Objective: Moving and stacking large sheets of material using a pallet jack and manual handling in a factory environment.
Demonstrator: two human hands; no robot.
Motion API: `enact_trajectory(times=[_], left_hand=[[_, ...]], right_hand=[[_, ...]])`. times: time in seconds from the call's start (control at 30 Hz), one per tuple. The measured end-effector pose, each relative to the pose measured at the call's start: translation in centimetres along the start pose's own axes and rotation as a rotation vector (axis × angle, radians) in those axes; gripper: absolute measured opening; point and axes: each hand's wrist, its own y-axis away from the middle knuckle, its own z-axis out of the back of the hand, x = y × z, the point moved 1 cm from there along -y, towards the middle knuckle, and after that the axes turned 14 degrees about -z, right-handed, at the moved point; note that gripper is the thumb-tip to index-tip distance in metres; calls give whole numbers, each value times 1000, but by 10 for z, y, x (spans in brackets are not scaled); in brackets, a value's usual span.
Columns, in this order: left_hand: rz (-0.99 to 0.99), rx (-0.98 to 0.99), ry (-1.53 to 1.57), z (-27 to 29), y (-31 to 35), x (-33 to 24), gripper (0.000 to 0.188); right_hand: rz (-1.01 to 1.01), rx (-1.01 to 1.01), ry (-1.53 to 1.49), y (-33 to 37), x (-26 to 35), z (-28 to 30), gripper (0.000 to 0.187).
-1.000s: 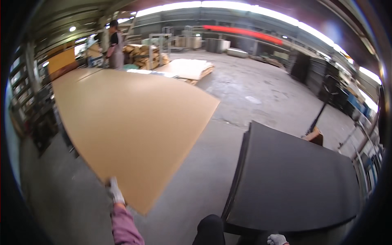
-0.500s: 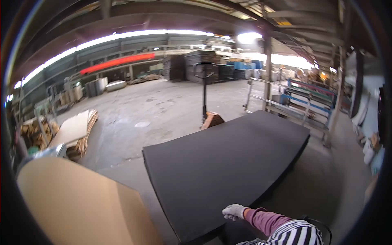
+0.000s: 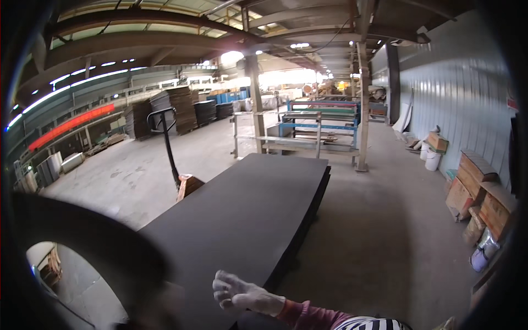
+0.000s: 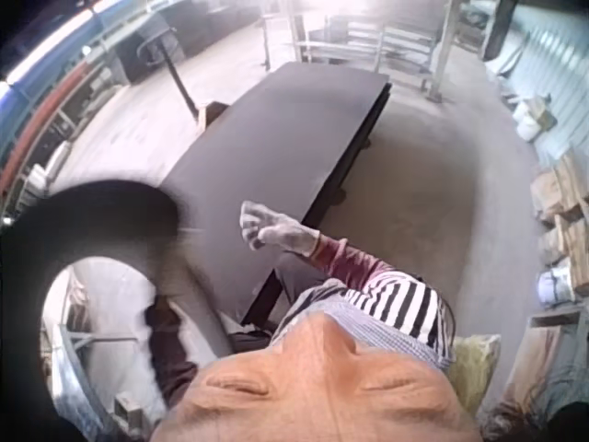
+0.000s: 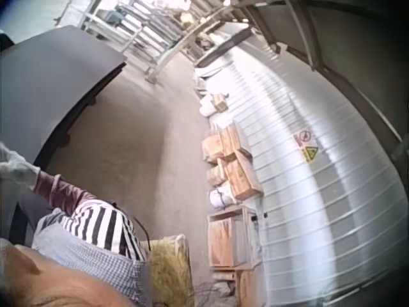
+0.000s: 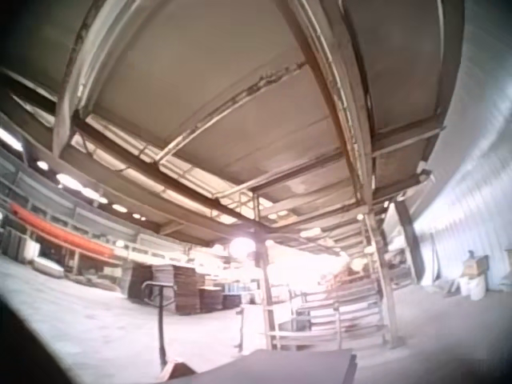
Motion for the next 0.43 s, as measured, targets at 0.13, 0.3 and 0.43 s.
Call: enact_trajectory(times=[0.13, 0.3, 0.43], left_hand=[[-26, 84, 75, -29, -12, 0, 63], [348, -632, -50, 41, 110, -51, 78], [1119, -554, -849, 79, 311, -33, 76]], right_hand=[[134, -740, 313, 22, 14, 65, 34], [-124, -1113, -124, 48, -58, 207, 57], [-451, -1134, -18, 63, -110, 266, 77]])
